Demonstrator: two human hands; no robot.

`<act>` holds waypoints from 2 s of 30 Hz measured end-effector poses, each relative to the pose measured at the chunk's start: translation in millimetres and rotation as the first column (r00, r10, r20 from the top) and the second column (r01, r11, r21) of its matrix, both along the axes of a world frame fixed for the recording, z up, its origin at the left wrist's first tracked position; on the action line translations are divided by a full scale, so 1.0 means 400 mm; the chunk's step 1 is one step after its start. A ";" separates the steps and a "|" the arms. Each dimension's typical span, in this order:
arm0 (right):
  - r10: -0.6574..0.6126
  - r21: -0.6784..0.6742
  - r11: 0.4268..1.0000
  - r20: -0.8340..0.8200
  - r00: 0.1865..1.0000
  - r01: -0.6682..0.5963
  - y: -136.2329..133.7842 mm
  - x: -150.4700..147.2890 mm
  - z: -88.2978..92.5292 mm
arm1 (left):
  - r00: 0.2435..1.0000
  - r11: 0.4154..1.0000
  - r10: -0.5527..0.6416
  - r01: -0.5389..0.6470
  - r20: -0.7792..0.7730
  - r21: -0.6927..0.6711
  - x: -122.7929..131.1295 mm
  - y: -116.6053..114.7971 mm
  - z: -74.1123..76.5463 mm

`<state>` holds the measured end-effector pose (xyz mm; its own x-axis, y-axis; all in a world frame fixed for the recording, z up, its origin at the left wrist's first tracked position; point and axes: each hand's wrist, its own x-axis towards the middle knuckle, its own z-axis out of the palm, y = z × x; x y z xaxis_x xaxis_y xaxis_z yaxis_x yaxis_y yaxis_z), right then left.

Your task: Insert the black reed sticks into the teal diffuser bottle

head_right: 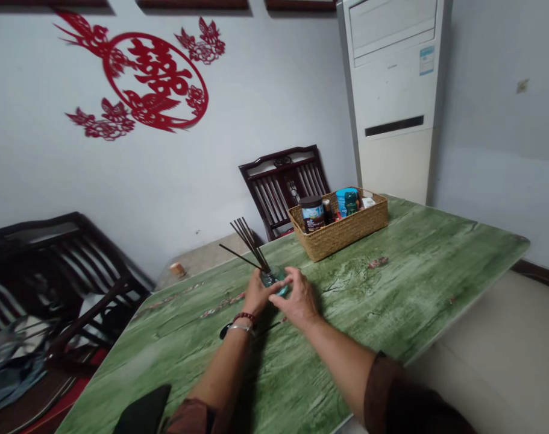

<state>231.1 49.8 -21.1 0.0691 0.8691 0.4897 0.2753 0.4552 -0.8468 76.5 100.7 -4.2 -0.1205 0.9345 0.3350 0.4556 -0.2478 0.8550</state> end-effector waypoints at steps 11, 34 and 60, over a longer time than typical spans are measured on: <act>0.145 -0.073 0.989 0.348 0.926 -0.127 -0.045 -0.010 0.154 | 0.962 0.993 -0.109 0.118 -0.250 0.023 0.089 -0.266 -0.018; -0.001 -0.096 0.977 0.891 0.455 0.191 0.008 0.245 0.187 | 0.998 0.995 -0.030 0.024 -0.058 -0.097 -0.119 -0.278 0.037; -0.205 0.105 0.972 0.819 0.536 0.211 0.065 0.283 0.012 | 0.931 0.973 -0.227 0.226 0.286 0.036 0.066 -0.263 -0.005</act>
